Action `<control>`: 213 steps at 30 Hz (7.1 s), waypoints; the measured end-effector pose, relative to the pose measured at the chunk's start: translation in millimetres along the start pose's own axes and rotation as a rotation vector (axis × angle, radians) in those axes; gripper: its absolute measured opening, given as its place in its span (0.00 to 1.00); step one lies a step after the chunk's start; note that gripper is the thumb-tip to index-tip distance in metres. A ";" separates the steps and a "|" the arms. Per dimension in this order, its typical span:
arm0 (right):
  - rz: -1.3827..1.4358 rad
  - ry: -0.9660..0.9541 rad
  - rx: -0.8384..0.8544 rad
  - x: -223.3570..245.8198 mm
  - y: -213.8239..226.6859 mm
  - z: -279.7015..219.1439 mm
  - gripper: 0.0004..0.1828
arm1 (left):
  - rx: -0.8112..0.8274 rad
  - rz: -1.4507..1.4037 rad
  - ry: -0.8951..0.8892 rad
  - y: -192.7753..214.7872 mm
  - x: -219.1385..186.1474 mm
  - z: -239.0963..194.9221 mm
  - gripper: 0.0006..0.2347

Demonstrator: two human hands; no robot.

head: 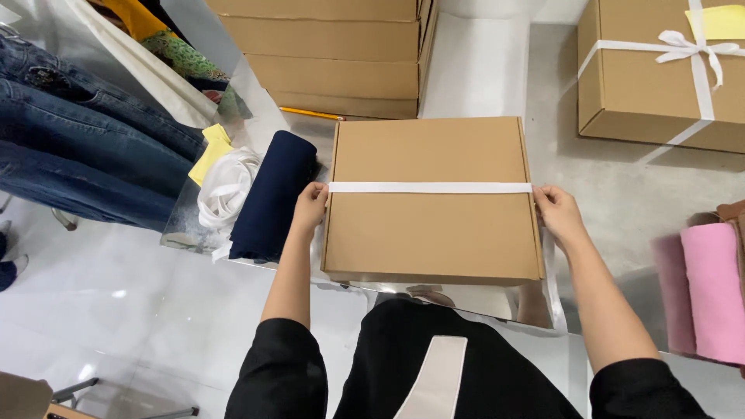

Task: The person ties a white ribbon around a cardboard box, creating a bow on top. They then place a yellow sticky note on the box and write on it with a pencil.

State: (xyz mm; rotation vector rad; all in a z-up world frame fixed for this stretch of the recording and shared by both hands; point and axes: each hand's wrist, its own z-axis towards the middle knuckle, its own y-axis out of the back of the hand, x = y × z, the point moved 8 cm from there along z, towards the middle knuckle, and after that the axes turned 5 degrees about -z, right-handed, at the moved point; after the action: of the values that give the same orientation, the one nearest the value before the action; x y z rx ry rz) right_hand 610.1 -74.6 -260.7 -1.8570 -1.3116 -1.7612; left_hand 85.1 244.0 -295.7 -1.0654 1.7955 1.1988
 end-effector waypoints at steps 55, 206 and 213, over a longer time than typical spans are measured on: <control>1.122 -0.473 0.031 32.6 47.7 -49.5 0.10 | 0.422 -1.009 0.253 -23.3 -136.5 -102.1 0.07; 0.130 0.068 0.426 144.8 -75.4 -167.6 0.06 | 0.625 -0.148 -0.185 -175.5 -47.4 -170.5 0.09; 0.138 0.069 0.191 126.7 -75.5 -148.7 0.12 | 0.573 -0.127 -0.234 -155.6 -96.0 -200.9 0.10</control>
State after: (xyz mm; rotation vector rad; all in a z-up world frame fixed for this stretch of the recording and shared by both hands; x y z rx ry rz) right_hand 438.1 -86.5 -141.9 -1.7234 -1.2468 -1.5584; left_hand 241.7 42.3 -203.0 -0.6616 1.7056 0.6370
